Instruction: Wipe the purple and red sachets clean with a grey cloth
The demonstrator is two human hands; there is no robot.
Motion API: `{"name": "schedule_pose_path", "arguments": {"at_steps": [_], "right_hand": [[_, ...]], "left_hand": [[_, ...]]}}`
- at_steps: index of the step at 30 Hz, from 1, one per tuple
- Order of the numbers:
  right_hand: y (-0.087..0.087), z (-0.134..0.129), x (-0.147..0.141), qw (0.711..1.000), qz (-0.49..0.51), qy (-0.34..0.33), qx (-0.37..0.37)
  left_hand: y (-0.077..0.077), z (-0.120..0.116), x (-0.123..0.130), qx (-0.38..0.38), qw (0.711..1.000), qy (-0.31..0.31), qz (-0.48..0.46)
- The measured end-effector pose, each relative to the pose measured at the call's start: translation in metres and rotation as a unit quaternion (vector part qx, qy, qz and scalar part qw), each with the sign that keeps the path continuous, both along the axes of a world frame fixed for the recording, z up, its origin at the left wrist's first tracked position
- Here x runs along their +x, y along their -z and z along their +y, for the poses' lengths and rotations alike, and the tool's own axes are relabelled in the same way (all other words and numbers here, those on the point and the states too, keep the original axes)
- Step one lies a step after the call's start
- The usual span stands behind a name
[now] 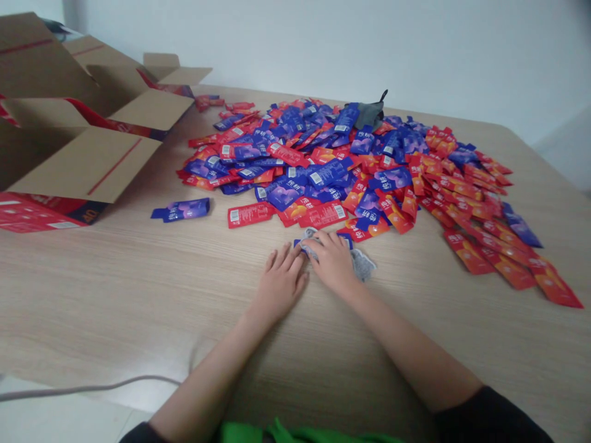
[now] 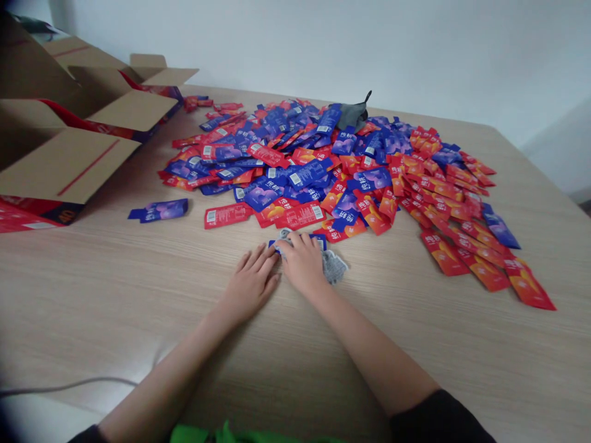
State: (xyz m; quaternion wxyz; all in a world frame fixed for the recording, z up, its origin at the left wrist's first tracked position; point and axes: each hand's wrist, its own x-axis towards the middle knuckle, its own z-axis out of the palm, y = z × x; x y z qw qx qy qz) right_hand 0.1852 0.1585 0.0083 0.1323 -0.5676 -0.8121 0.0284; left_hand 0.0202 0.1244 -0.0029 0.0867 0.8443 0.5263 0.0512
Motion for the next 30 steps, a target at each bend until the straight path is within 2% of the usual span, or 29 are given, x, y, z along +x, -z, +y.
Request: {"name": "schedule_pose_path", "arguments": {"at_steps": [4,9,12,15,18,21,23,26,30], "right_hand": [[0.002,-0.005,0.025,0.999,0.003,0.041,0.014],[0.006,-0.012,0.059,0.988,0.033,0.148,0.030],[0.000,-0.010,0.070,0.980,0.050,0.190,0.037],[-0.009,-0.004,0.065,0.978,0.088,0.174,0.068],[-0.013,0.000,0.043,0.987,0.094,0.097,0.084],[-0.007,0.002,0.019,0.998,0.041,0.010,0.054],[-0.002,0.002,0.012,0.999,0.011,-0.015,0.032],[0.005,0.000,0.020,0.999,0.010,0.005,0.037],[0.011,-0.008,0.056,0.994,0.020,0.083,0.062]], "left_hand": [[-0.001,0.001,0.002,0.005,1.000,-0.008,-0.002],[-0.001,0.002,0.006,0.018,1.000,-0.013,-0.018],[0.000,0.003,0.007,0.024,0.999,-0.013,-0.017],[0.001,0.004,0.007,0.026,1.000,-0.007,-0.010],[0.004,0.003,0.007,0.030,0.999,-0.009,-0.006],[0.007,0.002,0.008,0.042,0.999,-0.011,-0.006],[0.008,0.002,0.008,0.048,0.999,-0.011,-0.006],[0.008,0.002,0.008,0.049,0.999,-0.014,-0.006],[0.006,0.002,0.009,0.048,0.999,-0.016,-0.001]]}}
